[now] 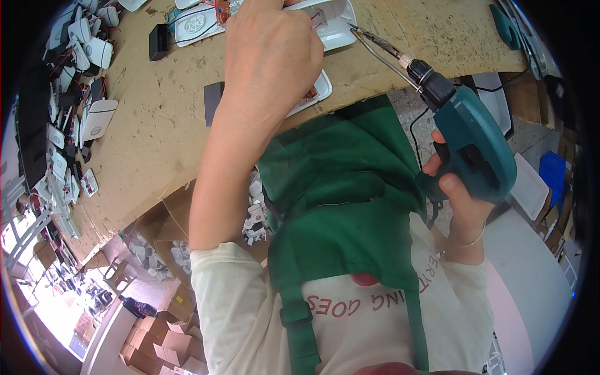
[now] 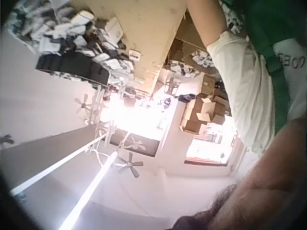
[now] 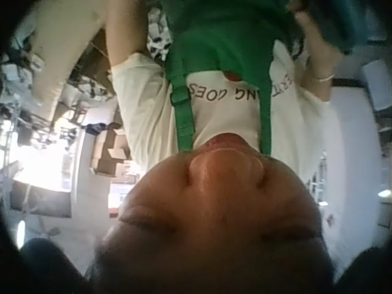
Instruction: Soldering internal wires and circuit boards into small plastic electronic housings on a factory assembly line.
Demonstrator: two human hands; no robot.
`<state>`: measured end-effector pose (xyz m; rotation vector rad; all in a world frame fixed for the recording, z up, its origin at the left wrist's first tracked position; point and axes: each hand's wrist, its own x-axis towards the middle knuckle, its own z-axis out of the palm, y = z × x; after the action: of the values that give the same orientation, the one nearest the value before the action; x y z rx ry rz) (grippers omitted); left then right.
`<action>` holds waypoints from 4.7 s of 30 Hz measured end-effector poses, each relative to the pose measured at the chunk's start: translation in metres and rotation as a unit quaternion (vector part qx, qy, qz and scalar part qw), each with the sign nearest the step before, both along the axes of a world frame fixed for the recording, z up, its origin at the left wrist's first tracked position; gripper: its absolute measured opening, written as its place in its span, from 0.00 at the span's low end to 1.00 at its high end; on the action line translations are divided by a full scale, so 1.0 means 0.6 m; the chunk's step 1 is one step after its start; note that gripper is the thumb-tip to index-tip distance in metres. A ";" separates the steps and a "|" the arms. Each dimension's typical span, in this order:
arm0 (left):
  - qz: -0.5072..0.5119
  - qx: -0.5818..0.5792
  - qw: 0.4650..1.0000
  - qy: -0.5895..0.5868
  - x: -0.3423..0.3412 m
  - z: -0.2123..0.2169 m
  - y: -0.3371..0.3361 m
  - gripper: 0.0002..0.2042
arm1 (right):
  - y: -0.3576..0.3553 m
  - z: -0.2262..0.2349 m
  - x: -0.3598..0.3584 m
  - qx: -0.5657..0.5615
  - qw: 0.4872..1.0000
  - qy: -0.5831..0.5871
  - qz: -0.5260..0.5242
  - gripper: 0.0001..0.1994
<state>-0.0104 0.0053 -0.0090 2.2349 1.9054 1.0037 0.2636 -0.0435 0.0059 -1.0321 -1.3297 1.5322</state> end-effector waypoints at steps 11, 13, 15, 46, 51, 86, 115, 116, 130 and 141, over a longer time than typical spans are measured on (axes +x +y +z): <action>0.016 0.008 0.999 -0.043 0.002 -0.002 0.001 0.03 | 0.008 -0.004 -0.018 -0.009 0.999 -0.033 -0.001 0.24; 0.013 0.019 0.999 -0.023 0.001 -0.005 0.002 0.03 | 0.010 -0.007 -0.017 -0.005 0.999 -0.046 0.006 0.22; 0.009 0.031 0.999 -0.004 0.001 -0.011 0.002 0.03 | 0.013 -0.011 -0.017 0.000 0.998 -0.060 0.012 0.21; 0.009 0.042 0.999 0.032 0.017 0.001 -0.005 0.02 | 0.021 -0.002 -0.024 0.050 0.982 -0.179 0.031 0.26; 0.015 0.037 0.999 0.035 0.019 0.002 -0.004 0.02 | 0.023 -0.011 -0.015 0.045 0.983 -0.173 0.034 0.26; -0.007 0.023 0.995 0.098 -0.015 -0.098 -0.010 0.05 | 0.007 -0.128 0.015 -0.019 0.994 0.098 0.048 0.32; 0.340 -0.122 0.754 -0.549 -0.078 -0.225 -0.291 0.11 | 0.372 -0.233 0.133 -0.057 0.916 0.350 0.187 0.38; 0.404 -0.232 0.729 -0.502 -0.068 -0.251 -0.289 0.12 | 0.393 -0.229 0.147 -0.060 0.916 0.350 0.185 0.38; 0.098 -0.034 0.982 -0.160 -0.135 -0.040 -0.058 0.12 | 0.239 -0.219 0.025 -0.016 0.904 0.382 0.193 0.35; 0.047 -0.115 0.992 -0.004 -0.217 -0.100 0.138 0.50 | 0.159 -0.220 0.011 -0.042 0.903 0.394 0.167 0.36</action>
<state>-0.1406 0.0880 -0.0693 2.0289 2.0222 0.7562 0.2702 0.0518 -0.1263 -0.1467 -0.8739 1.9770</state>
